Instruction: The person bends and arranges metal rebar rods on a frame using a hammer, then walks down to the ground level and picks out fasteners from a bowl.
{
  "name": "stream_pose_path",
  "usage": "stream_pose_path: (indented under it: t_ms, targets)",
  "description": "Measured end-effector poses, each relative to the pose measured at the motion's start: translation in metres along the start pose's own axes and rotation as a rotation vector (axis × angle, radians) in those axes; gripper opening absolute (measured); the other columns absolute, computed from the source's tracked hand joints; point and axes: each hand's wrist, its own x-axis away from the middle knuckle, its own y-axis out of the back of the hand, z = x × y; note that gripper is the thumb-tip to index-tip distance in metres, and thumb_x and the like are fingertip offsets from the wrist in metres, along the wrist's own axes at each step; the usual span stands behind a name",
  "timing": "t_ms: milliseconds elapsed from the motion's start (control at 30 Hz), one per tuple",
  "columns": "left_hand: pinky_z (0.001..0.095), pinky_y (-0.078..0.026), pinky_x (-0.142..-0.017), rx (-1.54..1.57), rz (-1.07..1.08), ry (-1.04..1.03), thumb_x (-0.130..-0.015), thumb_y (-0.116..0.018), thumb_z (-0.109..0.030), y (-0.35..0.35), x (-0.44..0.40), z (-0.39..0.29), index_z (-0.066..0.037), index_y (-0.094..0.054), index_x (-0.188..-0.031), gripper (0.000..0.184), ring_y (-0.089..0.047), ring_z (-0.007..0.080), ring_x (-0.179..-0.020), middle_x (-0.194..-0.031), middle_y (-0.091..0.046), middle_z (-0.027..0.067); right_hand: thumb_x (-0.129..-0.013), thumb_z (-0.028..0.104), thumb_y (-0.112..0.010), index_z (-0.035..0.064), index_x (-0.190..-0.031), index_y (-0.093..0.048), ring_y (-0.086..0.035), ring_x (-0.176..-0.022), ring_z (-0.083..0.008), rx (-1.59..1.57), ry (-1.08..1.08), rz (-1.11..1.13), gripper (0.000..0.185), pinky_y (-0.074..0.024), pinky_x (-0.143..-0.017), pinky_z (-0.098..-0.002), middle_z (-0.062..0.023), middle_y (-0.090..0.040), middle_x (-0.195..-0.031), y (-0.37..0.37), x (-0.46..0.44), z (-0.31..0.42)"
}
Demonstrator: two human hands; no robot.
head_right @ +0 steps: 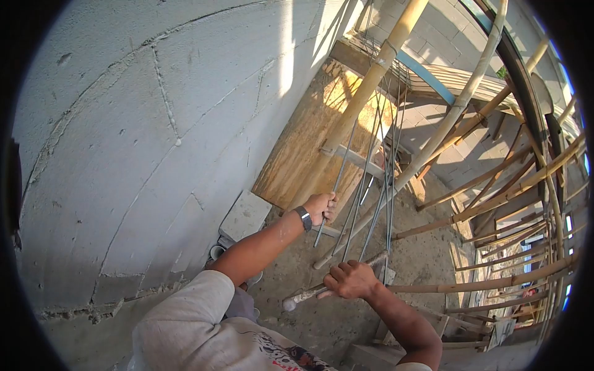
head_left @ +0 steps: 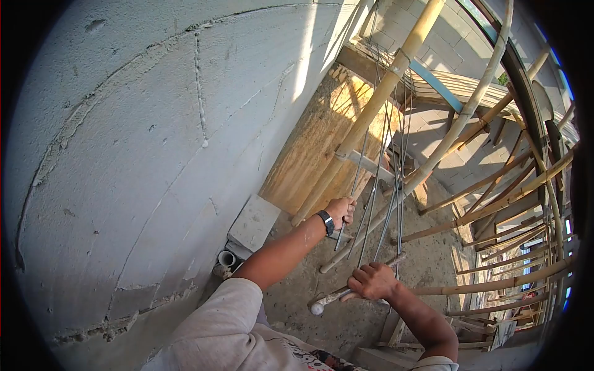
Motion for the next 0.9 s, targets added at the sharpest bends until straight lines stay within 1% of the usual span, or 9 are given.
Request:
stream_pose_path:
  t_ms: [133, 267, 367, 400, 433, 500, 633, 767, 900]
  targets:
    - [0.0257, -0.032, -0.050, -0.014, -0.036, 0.007, -0.104, -0.043, -0.028, -0.003, 0.000, -0.003, -0.012, -0.051, -0.090, 0.023, -0.033, 0.0082, -0.050, -0.062, -0.040, -0.0069, -0.087, 0.058, -0.060, 0.0132, -0.072, -0.055, -0.064, -0.057, -0.0238, 0.033, -0.626, 0.133, 0.047, -0.0517, -0.051, -0.0360, -0.0021, -0.054, -0.060, -0.021, 0.018, -0.028]
    - [0.0256, -0.033, -0.051, 0.041, 0.051, 0.021, -0.104, -0.043, -0.027, -0.002, -0.005, -0.002, -0.012, -0.051, -0.089, 0.023, -0.034, 0.0083, -0.051, -0.063, -0.041, -0.0067, -0.086, 0.060, -0.059, 0.0131, -0.072, -0.055, -0.065, -0.057, -0.0234, -0.060, -0.123, -0.010, 0.049, -0.0521, -0.051, -0.0359, -0.0033, -0.055, -0.060, -0.017, 0.013, -0.005]
    - [0.0256, -0.033, -0.051, 0.051, 0.065, 0.022, -0.104, -0.043, -0.026, -0.002, -0.007, 0.001, -0.011, -0.051, -0.089, 0.022, -0.035, 0.0084, -0.052, -0.064, -0.042, -0.0064, -0.086, 0.059, -0.060, 0.0128, -0.073, -0.056, -0.065, -0.057, -0.0235, 0.013, -0.169, 0.068, 0.048, -0.0518, -0.050, -0.0364, -0.0035, -0.057, -0.062, -0.018, 0.017, -0.031]
    - [0.0257, -0.034, -0.051, 0.050, 0.041, 0.026, -0.104, -0.043, -0.026, 0.000, -0.007, 0.000, -0.011, -0.051, -0.089, 0.022, -0.035, 0.0084, -0.052, -0.065, -0.042, -0.0063, -0.085, 0.059, -0.061, 0.0123, -0.074, -0.058, -0.065, -0.057, -0.0244, 0.045, -0.573, 0.125, 0.048, -0.0514, -0.049, -0.0371, -0.0041, -0.059, -0.064, -0.022, 0.020, -0.041]
    - [0.0258, -0.034, -0.052, 0.051, 0.018, 0.029, -0.104, -0.044, -0.025, 0.001, -0.007, 0.000, -0.011, -0.051, -0.089, 0.022, -0.036, 0.0084, -0.052, -0.065, -0.042, -0.0062, -0.085, 0.059, -0.061, 0.0123, -0.074, -0.058, -0.065, -0.057, -0.0246, 0.038, -0.571, 0.118, 0.048, -0.0512, -0.049, -0.0372, -0.0042, -0.059, -0.065, -0.025, 0.026, -0.037]
    - [0.0260, -0.034, -0.052, 0.063, 0.023, 0.014, -0.104, -0.044, -0.025, 0.001, -0.012, -0.009, -0.011, -0.051, -0.089, 0.022, -0.036, 0.0084, -0.052, -0.065, -0.042, -0.0060, -0.085, 0.059, -0.061, 0.0121, -0.075, -0.059, -0.066, -0.057, -0.0249, 0.046, -0.540, 0.103, 0.048, -0.0509, -0.048, -0.0374, -0.0045, -0.060, -0.066, -0.019, 0.034, -0.037]
    - [0.0269, -0.036, -0.053, 0.054, 0.038, 0.020, -0.103, -0.044, -0.025, 0.003, -0.010, -0.004, -0.011, -0.052, -0.090, 0.021, -0.036, 0.0088, -0.052, -0.065, -0.042, -0.0053, -0.087, 0.054, -0.062, 0.0129, -0.075, -0.058, -0.065, -0.058, -0.0249, -0.013, -0.100, 0.079, 0.043, -0.0496, -0.047, -0.0368, -0.0034, -0.060, -0.066, -0.016, 0.024, -0.026]
    - [0.0283, -0.039, -0.055, -0.009, -0.014, -0.004, -0.103, -0.047, -0.025, 0.002, -0.013, 0.004, -0.010, -0.053, -0.090, 0.020, -0.038, 0.0093, -0.052, -0.065, -0.042, -0.0051, -0.089, 0.051, -0.063, 0.0110, -0.074, -0.056, -0.063, -0.051, -0.0271, 0.006, -0.691, -0.040, 0.043, -0.0483, -0.044, -0.0377, -0.0054, -0.061, -0.062, -0.029, 0.023, -0.052]
    - [0.0298, -0.041, -0.056, -0.032, -0.099, -0.014, -0.101, -0.050, -0.025, 0.006, -0.011, 0.002, -0.010, -0.054, -0.091, 0.018, -0.039, 0.0098, -0.052, -0.065, -0.042, -0.0051, -0.083, 0.057, -0.069, 0.0109, -0.073, -0.056, -0.062, -0.048, -0.0285, -0.164, -0.676, -0.162, 0.049, -0.0459, -0.042, -0.0376, -0.0078, -0.060, -0.059, -0.053, 0.035, -0.016]
